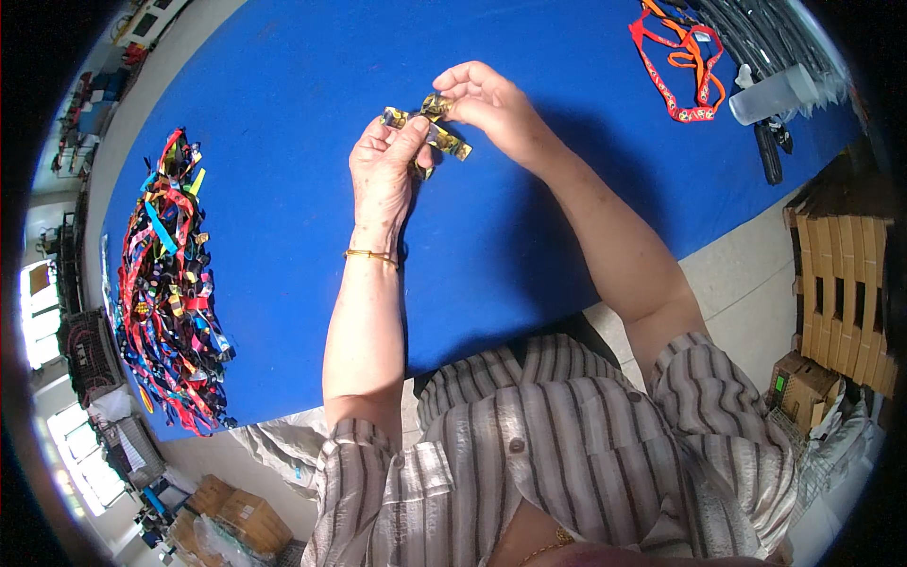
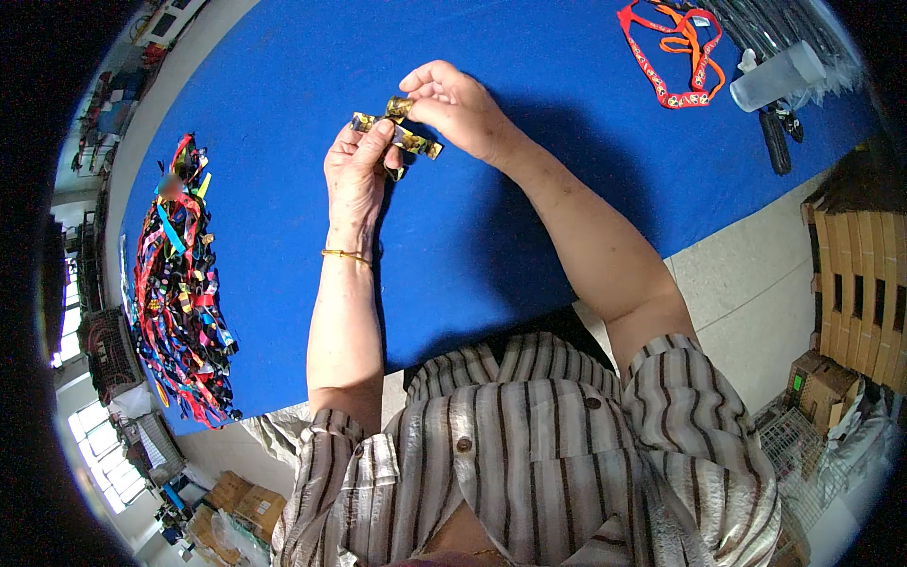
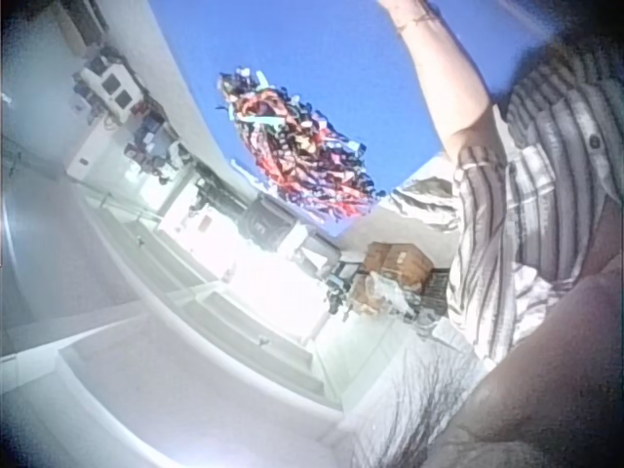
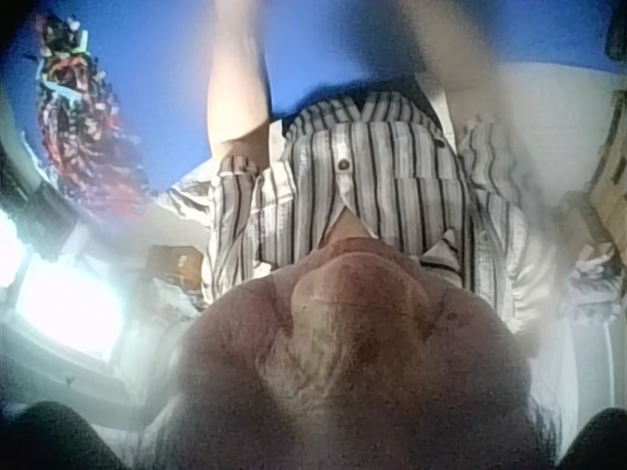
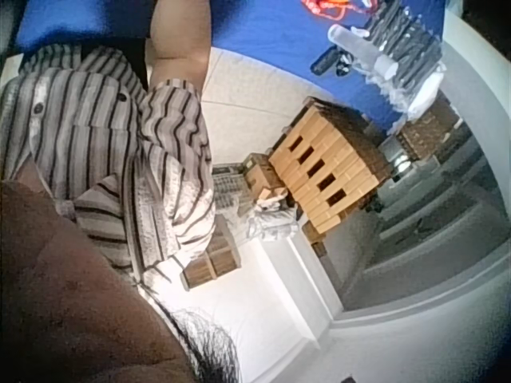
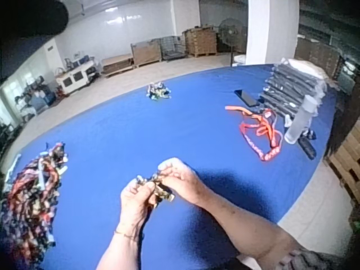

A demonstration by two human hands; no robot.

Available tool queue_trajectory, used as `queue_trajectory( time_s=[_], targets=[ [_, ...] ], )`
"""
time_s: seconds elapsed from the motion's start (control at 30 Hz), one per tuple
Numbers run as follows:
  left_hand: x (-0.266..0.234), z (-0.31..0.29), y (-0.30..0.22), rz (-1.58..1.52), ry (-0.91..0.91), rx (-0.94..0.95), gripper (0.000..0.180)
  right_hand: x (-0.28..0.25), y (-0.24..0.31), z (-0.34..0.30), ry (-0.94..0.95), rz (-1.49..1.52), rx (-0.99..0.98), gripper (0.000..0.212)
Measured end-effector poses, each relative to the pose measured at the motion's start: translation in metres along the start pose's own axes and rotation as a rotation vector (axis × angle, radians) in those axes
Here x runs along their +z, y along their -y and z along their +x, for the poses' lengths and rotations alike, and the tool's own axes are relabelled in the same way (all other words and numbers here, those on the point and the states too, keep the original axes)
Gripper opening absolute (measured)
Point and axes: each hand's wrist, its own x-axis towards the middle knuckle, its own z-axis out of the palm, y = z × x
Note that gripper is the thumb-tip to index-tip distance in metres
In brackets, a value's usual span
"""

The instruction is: Organizing and arranging colorful lanyards on a table in a factory setting.

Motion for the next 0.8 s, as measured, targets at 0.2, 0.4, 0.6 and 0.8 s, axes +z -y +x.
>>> queue_trajectory(
  time_s=[0.2,0.4,0.6,0.8],
  targets=[
    [0.002,0.0,0.001,-0.056,-0.013,-0.015,0.009,0.0,0.014,-0.004,0.196,0.017,0.18,0.028],
    [0.0,0.001,0.0,-0.068,-0.034,-0.01,0.009,0.005,0.026,-0.01,0.274,0.068,0.086,0.026],
    [0.002,0.0,0.0,-0.021,0.02,-0.014,0.009,0.006,0.007,-0.004,0.203,0.092,0.12,0.018],
    [0.003,-0.004,-0.002,-0.061,0.017,-0.04,0.02,0.005,0.003,-0.001,0.16,0.022,0.152,0.013]
  ],
)
